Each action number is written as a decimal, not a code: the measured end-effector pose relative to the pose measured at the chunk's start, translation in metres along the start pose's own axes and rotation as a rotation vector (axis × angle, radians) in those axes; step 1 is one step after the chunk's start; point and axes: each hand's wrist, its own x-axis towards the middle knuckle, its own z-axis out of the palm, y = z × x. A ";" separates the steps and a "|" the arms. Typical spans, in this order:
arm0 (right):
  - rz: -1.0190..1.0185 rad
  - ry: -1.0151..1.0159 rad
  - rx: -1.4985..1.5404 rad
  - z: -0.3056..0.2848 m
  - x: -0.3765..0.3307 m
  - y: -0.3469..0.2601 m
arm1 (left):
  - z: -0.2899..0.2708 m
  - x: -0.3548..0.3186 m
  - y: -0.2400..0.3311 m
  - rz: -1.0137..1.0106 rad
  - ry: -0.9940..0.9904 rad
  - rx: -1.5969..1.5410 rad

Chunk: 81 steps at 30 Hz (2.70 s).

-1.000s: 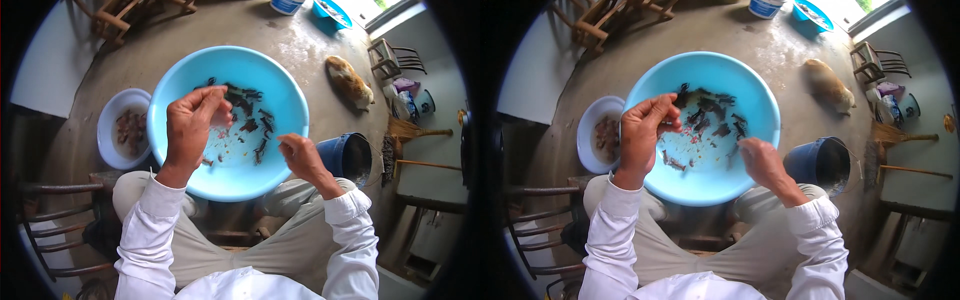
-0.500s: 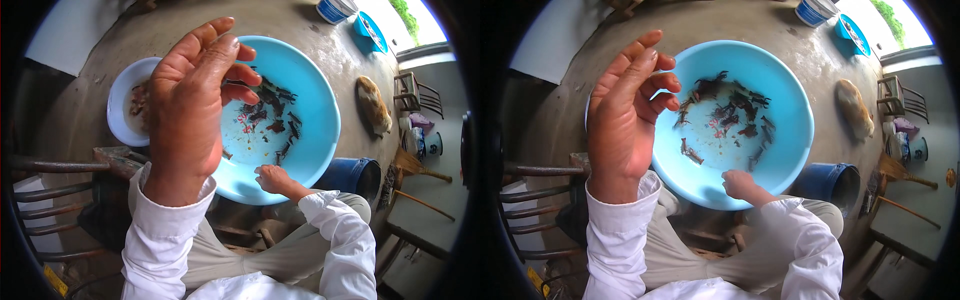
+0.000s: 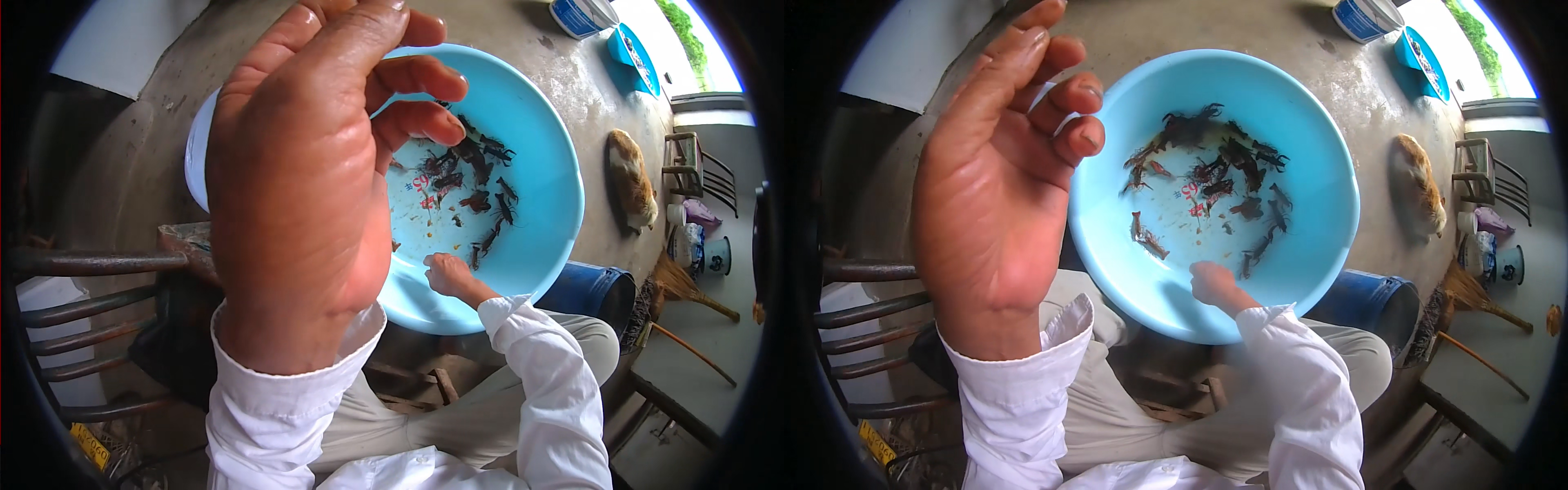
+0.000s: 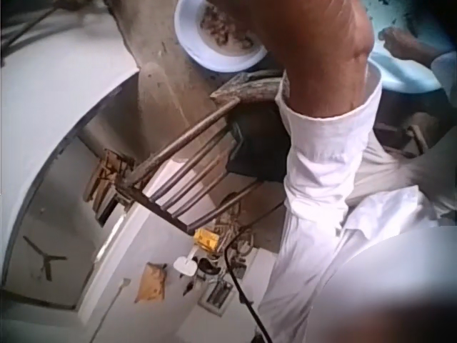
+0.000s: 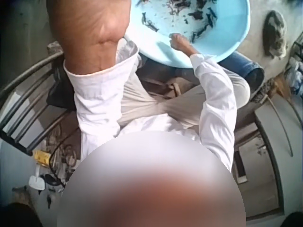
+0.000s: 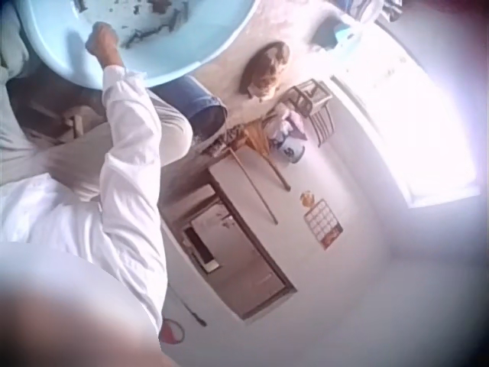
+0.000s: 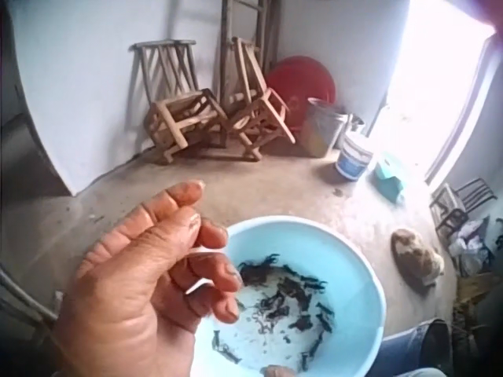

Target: Cleaning and peeling small crawfish or shellfish manually.

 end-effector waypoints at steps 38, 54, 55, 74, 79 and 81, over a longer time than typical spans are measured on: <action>0.156 0.437 0.416 -0.010 0.024 0.015 | -0.012 0.005 -0.014 -0.075 -0.002 0.033; -0.053 0.710 1.185 -0.172 -0.184 -0.007 | 0.009 0.004 -0.035 -0.053 0.004 0.076; -0.120 0.734 1.309 -0.171 -0.185 -0.011 | 0.011 0.002 -0.039 -0.079 -0.011 0.087; -0.330 0.840 1.525 -0.183 -0.185 -0.029 | 0.026 -0.028 -0.097 -0.239 -0.251 0.385; -0.329 0.856 1.528 -0.182 -0.186 -0.029 | 0.039 -0.048 -0.112 -0.348 -0.407 0.509; -0.341 0.828 1.534 -0.181 -0.186 -0.029 | 0.041 -0.052 -0.117 -0.355 -0.460 0.490</action>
